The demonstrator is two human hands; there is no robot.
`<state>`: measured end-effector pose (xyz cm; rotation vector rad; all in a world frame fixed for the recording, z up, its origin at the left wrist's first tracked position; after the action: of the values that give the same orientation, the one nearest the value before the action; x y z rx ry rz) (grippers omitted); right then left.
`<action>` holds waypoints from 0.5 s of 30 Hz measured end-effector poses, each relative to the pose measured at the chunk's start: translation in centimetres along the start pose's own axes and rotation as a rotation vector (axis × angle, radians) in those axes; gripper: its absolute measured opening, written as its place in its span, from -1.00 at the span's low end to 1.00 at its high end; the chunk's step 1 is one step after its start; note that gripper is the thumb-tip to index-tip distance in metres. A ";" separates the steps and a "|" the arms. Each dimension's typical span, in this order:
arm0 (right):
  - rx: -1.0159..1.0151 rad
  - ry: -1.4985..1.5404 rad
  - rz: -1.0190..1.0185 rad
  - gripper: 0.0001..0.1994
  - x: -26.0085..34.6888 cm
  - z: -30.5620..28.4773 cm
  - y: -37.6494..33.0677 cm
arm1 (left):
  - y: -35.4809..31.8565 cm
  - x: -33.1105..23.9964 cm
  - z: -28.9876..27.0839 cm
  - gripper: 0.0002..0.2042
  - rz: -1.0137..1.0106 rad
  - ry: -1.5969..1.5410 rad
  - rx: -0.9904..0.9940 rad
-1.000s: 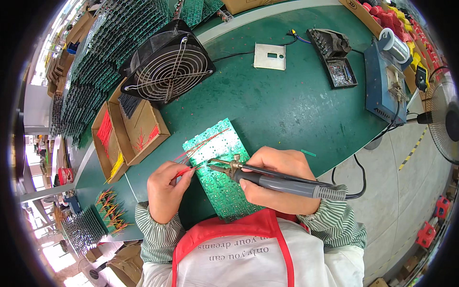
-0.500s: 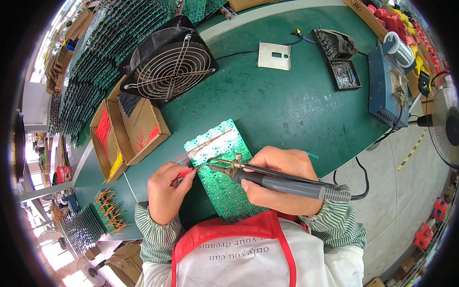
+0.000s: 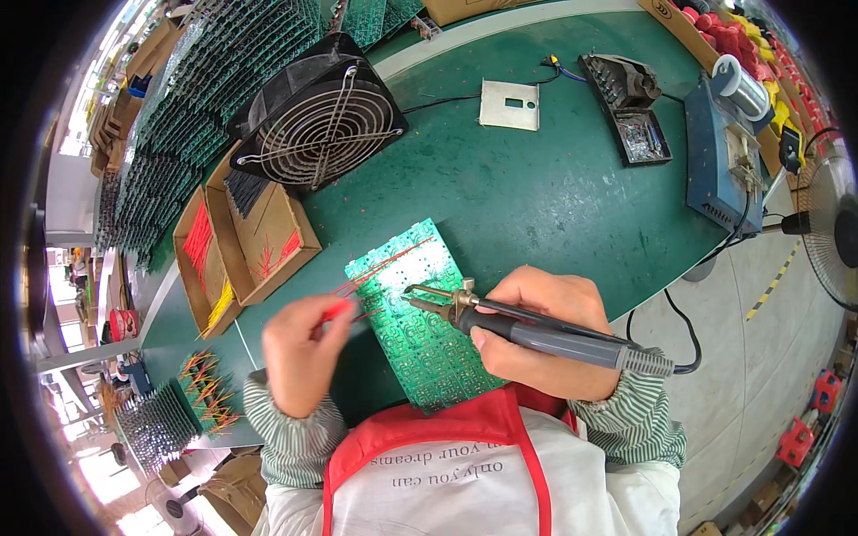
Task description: The person takes wires from boxes, positions them onto circuit boards, and solders them onto the boards using a soldering iron.
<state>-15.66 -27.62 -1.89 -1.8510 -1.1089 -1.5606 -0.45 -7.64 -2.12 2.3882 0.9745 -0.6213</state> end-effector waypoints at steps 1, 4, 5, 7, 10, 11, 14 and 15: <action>-0.001 -0.001 0.000 -0.85 0.0 -0.1 0.0 | -0.1 -0.2 0.9 -0.91 -0.003 -0.044 0.063; -0.006 0.001 0.028 -0.85 -0.1 -0.3 0.0 | 0.2 -0.4 2.1 -0.90 -0.028 -0.139 0.110; -0.008 0.000 0.025 -0.86 -0.2 -0.3 -0.1 | 0.3 -0.3 2.4 -0.90 -0.027 -0.141 0.113; -0.011 0.000 0.022 -0.86 -0.3 -0.3 -0.1 | 0.4 -0.3 2.9 -0.90 -0.038 -0.142 0.131; 0.000 0.011 0.050 -0.85 -0.5 -0.1 0.1 | 0.4 -0.1 3.2 -0.90 -0.075 -0.166 0.144; -0.003 0.011 0.031 -0.85 -0.5 0.0 0.2 | 0.5 -0.1 3.2 -0.90 -0.077 -0.165 0.146; 0.003 0.022 0.022 -0.85 -0.7 0.1 0.3 | 0.6 -0.2 3.3 -0.91 -0.051 -0.135 0.166; 0.011 0.031 0.030 -0.85 -0.8 0.1 0.3 | 0.7 -0.2 3.3 -0.91 -0.036 -0.133 0.166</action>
<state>-15.34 -27.93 -2.68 -1.8214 -1.0693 -1.5588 -0.83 -10.11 -4.43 2.4395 0.9432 -0.8943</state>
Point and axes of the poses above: each hand's wrist, its own y-axis towards the middle knuckle, its own z-axis out of the palm, x = y × z, the point moved 3 cm from there along y, towards the middle knuckle, and after that the axes turned 10 degrees about -x, right-handed, at the moved point
